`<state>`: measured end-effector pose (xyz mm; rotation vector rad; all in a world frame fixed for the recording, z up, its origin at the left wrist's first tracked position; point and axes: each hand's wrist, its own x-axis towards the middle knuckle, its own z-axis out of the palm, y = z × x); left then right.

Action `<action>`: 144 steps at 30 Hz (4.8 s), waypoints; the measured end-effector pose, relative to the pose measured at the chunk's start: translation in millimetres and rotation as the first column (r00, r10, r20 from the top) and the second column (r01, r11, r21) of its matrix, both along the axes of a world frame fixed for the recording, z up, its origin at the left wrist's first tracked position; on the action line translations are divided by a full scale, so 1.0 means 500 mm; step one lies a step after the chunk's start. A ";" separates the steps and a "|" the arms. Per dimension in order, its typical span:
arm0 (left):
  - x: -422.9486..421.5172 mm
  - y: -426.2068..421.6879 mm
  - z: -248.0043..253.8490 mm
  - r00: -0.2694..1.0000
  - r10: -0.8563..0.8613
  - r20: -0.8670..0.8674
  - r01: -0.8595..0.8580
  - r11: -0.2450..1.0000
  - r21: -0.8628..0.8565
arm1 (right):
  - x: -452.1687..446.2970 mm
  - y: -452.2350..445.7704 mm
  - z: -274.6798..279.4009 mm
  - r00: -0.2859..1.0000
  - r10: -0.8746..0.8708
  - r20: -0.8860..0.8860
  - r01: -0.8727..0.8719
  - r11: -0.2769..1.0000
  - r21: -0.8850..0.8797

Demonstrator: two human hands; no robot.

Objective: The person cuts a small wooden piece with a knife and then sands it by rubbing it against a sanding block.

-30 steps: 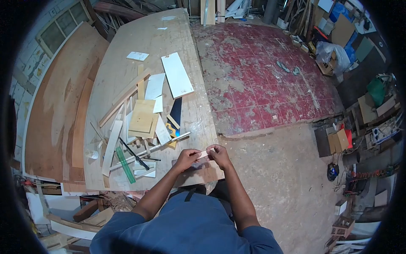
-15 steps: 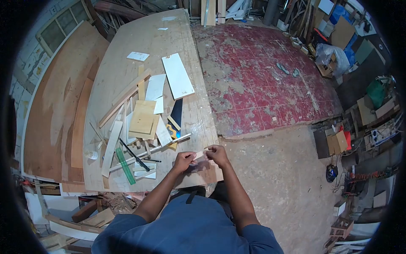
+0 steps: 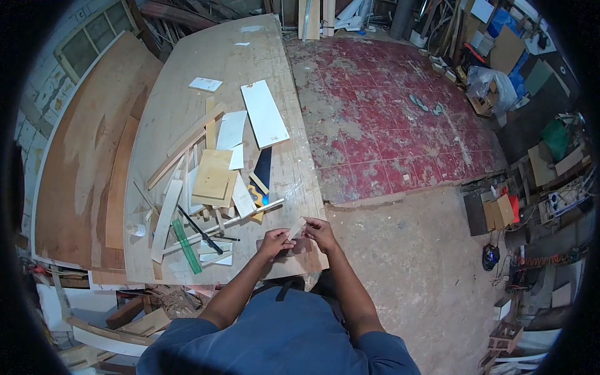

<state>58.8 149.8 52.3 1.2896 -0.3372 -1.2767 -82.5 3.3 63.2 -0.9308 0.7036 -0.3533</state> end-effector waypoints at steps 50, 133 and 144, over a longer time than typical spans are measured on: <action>-0.014 0.040 -0.030 -0.145 -0.550 0.822 0.207 0.796 0.569 | -0.051 0.141 -0.071 0.760 -0.206 -0.617 -0.553 0.294 -0.780; 0.009 -0.018 -0.087 -0.215 -0.565 0.796 0.137 0.790 0.598 | 0.123 -0.026 -0.110 0.679 -0.132 -0.722 -0.651 0.345 -0.676; 0.005 -0.027 -0.072 -0.202 -0.636 0.745 0.128 0.737 0.664 | 0.195 -0.121 -0.100 0.652 0.068 -0.755 -0.725 0.349 -0.594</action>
